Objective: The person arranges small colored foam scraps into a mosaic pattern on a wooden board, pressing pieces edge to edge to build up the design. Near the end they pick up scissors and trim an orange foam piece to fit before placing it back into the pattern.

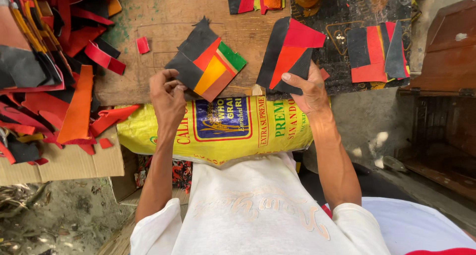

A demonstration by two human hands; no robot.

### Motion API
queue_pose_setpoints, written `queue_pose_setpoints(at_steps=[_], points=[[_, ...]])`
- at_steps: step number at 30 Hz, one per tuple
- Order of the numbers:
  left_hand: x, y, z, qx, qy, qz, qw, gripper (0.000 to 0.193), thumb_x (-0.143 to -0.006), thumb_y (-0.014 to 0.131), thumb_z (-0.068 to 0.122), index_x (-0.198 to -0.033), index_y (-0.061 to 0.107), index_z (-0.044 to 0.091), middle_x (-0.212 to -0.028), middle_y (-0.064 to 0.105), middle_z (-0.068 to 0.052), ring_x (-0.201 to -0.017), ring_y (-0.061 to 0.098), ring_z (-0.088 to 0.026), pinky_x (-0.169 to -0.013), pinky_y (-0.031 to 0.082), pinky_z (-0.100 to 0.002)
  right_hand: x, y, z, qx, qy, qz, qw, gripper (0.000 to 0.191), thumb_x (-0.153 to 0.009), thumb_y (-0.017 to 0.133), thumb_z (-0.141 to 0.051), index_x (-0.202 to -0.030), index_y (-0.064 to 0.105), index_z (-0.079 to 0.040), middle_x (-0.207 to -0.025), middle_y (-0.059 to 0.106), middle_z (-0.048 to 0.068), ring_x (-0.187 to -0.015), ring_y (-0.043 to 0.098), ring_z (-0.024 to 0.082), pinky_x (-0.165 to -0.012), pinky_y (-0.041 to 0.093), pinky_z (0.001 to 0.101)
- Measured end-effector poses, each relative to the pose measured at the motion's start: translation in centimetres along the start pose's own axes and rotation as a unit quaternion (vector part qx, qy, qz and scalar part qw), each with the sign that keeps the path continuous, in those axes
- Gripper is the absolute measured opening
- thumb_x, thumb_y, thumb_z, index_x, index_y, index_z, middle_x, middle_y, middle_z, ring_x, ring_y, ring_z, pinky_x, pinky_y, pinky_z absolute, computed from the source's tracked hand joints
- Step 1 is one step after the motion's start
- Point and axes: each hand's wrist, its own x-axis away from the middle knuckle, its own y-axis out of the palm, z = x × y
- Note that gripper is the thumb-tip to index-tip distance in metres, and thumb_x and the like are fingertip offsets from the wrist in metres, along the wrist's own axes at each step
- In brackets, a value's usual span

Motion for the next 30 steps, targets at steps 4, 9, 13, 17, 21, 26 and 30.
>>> queue_pose_setpoints(at_steps=[4, 9, 13, 17, 21, 26, 30], points=[[1.3, 0.7, -1.8, 0.237, -0.071, -0.025, 0.969, 0.026, -0.100, 0.067, 0.001, -0.125, 0.063, -0.007, -0.104, 0.062, -0.009, -0.094, 0.061, -0.014, -0.088, 0.058, -0.028, 0.1, -1.1, 0.8, 0.006, -0.006, 0.012, 1.000, 0.064, -0.084, 0.072, 0.003, -0.144, 0.050, -0.002, -0.130, 0.063, 0.008, -0.124, 0.064, 0.022, -0.112, 0.052, 0.0415], [2.2, 4.4, -1.0, 0.074, 0.022, -0.014, 0.997, 0.048, -0.093, 0.079, 0.005, -0.135, 0.059, -0.005, -0.114, 0.055, -0.004, -0.095, 0.056, -0.009, -0.082, 0.052, -0.024, 0.1, -1.8, 1.4, -0.011, 0.006, 0.008, 1.000, 0.056, -0.086, 0.073, 0.003, -0.139, 0.055, 0.000, -0.125, 0.066, 0.009, -0.118, 0.065, 0.023, -0.107, 0.053, 0.0412], [1.7, 6.0, -0.3, 0.157, 0.015, -0.033, 0.987, 0.053, -0.086, 0.080, 0.006, -0.133, 0.058, -0.005, -0.118, 0.061, -0.006, -0.098, 0.063, -0.009, -0.085, 0.055, -0.023, 0.2, -1.9, 1.3, -0.017, 0.013, 0.007, 1.000, 0.057, -0.085, 0.073, 0.003, -0.138, 0.055, 0.000, -0.127, 0.066, 0.010, -0.120, 0.065, 0.023, -0.107, 0.053, 0.0406], [1.3, 5.8, -0.3, 0.165, -0.088, -0.078, 0.979, 0.045, -0.087, 0.077, 0.000, -0.131, 0.071, -0.006, -0.112, 0.070, -0.010, -0.089, 0.059, -0.012, -0.081, 0.052, -0.025, 0.3, -2.0, 1.2, -0.019, 0.016, -0.003, 1.000, 0.055, -0.086, 0.073, 0.003, -0.138, 0.055, 0.001, -0.129, 0.066, 0.011, -0.122, 0.064, 0.024, -0.110, 0.053, 0.0424], [1.6, 5.9, -0.6, 0.171, -0.065, -0.097, 0.978, 0.043, -0.085, 0.075, -0.001, -0.126, 0.063, -0.006, -0.111, 0.070, -0.007, -0.094, 0.067, -0.011, -0.083, 0.057, -0.026, 0.3, -1.7, 1.3, -0.013, 0.014, -0.019, 1.000, 0.058, -0.085, 0.072, 0.003, -0.140, 0.055, 0.002, -0.132, 0.066, 0.011, -0.125, 0.063, 0.024, -0.115, 0.050, 0.0425], [2.4, 7.4, -0.2, 0.260, -0.030, -0.053, 0.964, 0.037, -0.092, 0.068, 0.001, -0.129, 0.068, -0.004, -0.118, 0.073, -0.007, -0.106, 0.069, -0.012, -0.095, 0.057, -0.026, 0.5, -0.8, 1.0, -0.027, 0.033, -0.050, 0.998, 0.067, -0.083, 0.074, 0.003, -0.145, 0.049, -0.001, -0.135, 0.063, 0.009, -0.129, 0.060, 0.023, -0.117, 0.046, 0.0426], [2.7, 9.1, 0.9, 0.126, 0.045, 0.019, 0.991, 0.034, -0.102, 0.069, 0.018, -0.131, 0.072, 0.001, -0.105, 0.071, -0.005, -0.089, 0.061, -0.010, -0.077, 0.052, -0.024, 0.8, 0.2, 0.8, -0.009, 0.054, -0.088, 0.995, 0.066, -0.084, 0.073, 0.003, -0.146, 0.049, 0.003, -0.137, 0.063, 0.012, -0.130, 0.060, 0.025, -0.119, 0.045, 0.0431]])
